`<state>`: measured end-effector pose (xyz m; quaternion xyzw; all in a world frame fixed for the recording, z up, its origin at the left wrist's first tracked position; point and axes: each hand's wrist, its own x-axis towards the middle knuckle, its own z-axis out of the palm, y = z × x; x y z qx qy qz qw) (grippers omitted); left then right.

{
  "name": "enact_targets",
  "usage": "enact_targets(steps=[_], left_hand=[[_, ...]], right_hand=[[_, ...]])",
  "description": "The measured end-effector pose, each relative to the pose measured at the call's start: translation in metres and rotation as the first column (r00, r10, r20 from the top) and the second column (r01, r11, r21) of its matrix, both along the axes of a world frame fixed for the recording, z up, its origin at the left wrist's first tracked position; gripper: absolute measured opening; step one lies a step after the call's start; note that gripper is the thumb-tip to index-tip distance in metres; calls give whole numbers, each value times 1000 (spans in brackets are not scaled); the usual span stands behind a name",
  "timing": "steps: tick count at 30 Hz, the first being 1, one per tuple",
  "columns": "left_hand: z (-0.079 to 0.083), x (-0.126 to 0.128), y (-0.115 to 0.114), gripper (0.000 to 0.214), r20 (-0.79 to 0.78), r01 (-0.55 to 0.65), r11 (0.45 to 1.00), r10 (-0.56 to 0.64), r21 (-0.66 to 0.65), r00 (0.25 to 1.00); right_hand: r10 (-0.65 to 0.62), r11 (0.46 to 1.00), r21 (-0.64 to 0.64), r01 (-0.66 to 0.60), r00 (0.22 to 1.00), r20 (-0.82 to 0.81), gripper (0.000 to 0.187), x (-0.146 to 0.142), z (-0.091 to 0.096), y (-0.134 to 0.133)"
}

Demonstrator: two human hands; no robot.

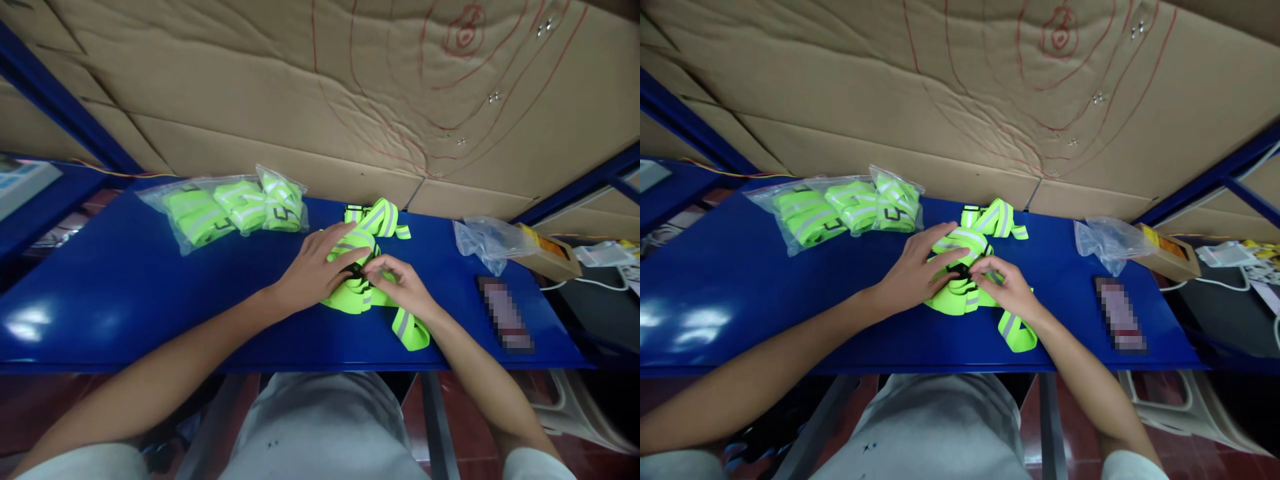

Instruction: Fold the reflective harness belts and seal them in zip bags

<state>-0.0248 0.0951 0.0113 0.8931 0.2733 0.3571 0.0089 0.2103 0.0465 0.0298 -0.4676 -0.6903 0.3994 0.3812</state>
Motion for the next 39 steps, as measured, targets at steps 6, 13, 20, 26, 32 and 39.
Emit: enact_targets(steps=[6,13,20,26,32,39], left_hand=[[-5,2,6,38,-259,-189,967,142,-169,955],[-10,-1,2,51,-302,-37,976,-30,-213,953],[0,-9,6,67,-307,55,996,-72,-66,949],[17,-11,-4,72,-406,66,996,-32,68,913],[13,-10,-3,59,-308,102,985,-56,137,950],[15,-11,1,26,-270,185,982,-171,28,948]], right_hand=[[57,995,-89,-53,997,51,32,-3,-18,0],[187,963,-204,-177,982,29,51,-2,-10,-1],[200,970,-134,-205,979,-48,29,6,-5,-3],[-37,986,167,-12,957,289,26,1,0,-10],[-5,966,249,-74,952,305,32,3,-3,-12],[106,978,167,-128,985,133,39,7,-6,-11]])
